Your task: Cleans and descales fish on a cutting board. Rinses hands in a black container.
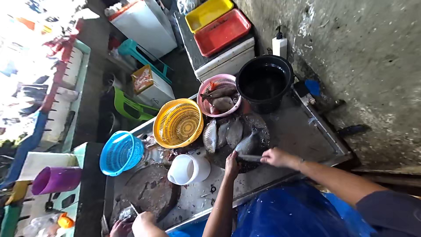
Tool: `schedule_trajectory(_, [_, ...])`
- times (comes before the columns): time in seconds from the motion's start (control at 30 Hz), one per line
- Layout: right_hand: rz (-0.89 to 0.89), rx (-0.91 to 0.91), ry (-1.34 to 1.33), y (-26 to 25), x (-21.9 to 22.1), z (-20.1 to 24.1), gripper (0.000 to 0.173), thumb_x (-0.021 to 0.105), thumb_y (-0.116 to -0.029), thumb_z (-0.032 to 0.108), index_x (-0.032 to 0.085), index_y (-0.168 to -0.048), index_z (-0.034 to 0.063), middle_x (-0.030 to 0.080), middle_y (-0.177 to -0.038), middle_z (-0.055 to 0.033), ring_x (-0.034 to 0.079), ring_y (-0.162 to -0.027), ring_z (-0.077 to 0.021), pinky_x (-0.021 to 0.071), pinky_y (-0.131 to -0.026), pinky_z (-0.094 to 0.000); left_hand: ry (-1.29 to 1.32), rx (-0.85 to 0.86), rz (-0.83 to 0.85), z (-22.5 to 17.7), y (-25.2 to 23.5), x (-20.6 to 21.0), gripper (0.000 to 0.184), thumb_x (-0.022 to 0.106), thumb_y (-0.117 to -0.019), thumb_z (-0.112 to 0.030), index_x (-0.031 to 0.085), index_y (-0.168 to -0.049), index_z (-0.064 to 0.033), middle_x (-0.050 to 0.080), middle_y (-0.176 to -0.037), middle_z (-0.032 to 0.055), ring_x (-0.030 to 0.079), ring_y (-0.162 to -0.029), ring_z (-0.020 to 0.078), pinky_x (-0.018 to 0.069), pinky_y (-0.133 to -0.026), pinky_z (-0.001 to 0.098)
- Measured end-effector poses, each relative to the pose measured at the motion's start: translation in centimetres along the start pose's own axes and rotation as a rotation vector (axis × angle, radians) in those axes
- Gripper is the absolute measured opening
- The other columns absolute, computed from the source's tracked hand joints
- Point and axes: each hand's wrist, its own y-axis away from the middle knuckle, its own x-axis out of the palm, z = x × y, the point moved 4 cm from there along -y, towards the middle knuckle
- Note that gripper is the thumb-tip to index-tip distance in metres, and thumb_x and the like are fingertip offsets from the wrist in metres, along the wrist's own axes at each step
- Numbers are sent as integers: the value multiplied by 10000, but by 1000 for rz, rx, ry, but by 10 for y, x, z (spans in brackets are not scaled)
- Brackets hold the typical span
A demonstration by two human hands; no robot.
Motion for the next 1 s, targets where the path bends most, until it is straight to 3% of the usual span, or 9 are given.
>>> schedule_trajectory(0.2, [84,-144,45,35,-10,29,373,561,-1044,409,728,-1074,77,721,-963,-157,699,-946,-331,538,-870,-602,60,104,61,-9,10,1,344,429,-1117,-312,583,-1241,-30,653,-855,95,597,-612,151,533,-553,306])
schedule_trajectory(0.33, [-653,-307,115,79,-69,2,381,507,-1076,364,688,-1247,75,741,-931,-110,726,-791,-225,623,-742,-440,-794,613,-2,-43,43,1,415,606,-1012,-177,592,-1420,-105,652,-1327,129,663,-1163,207,557,-1008,409])
schedule_trajectory(0.4, [-517,-83,281,62,-63,-55,433,439,-1100,341,575,-1424,87,732,-1052,-206,737,-907,-382,592,-813,-581,-1025,629,-17,-28,41,9,493,665,-969,-216,572,-1451,-162,559,-1416,209,593,-1264,334,518,-1056,494])
schedule_trajectory(0.5, [-385,117,262,46,-54,-78,445,397,-1112,360,547,-1487,172,723,-1178,-197,711,-1066,-410,553,-924,-614,-1030,412,-90,-10,26,16,791,765,-902,-310,388,-1544,-44,536,-1439,253,586,-1291,365,490,-1095,501])
schedule_trajectory(0.57, [-472,78,172,46,-60,-49,436,438,-1108,333,521,-1510,185,730,-1127,-214,718,-1009,-428,558,-885,-629,-941,301,-120,-7,24,15,829,826,-838,-359,436,-1475,1,648,-1309,217,656,-1201,326,520,-1052,498])
schedule_trajectory(0.7, [-495,210,148,8,-52,-12,384,510,-1067,253,606,-1439,247,717,-1161,-189,707,-1031,-408,565,-859,-630,-377,153,24,6,5,21,631,839,-866,-314,523,-1312,0,699,-869,114,663,-631,178,577,-569,337])
schedule_trajectory(0.77, [-224,168,50,-7,-23,13,315,508,-1051,223,655,-1317,139,717,-1118,-219,701,-1041,-402,554,-900,-621,-368,220,16,9,3,25,549,830,-857,-263,576,-1272,-9,724,-898,96,692,-698,169,600,-652,360])
schedule_trajectory(0.83, [45,79,-45,-11,-19,29,362,493,-1083,280,661,-1379,156,707,-1108,-187,669,-971,-327,530,-871,-535,-528,292,-14,4,9,28,588,825,-842,-287,595,-1317,-29,743,-1051,109,732,-909,191,609,-860,427])
schedule_trajectory(1.0, [-160,154,68,-19,-34,30,251,558,-1020,196,707,-1200,105,727,-1111,-202,701,-1069,-386,543,-925,-637,-600,324,-37,1,20,43,594,786,-872,-323,573,-1349,-40,737,-1070,112,732,-936,199,604,-883,446])
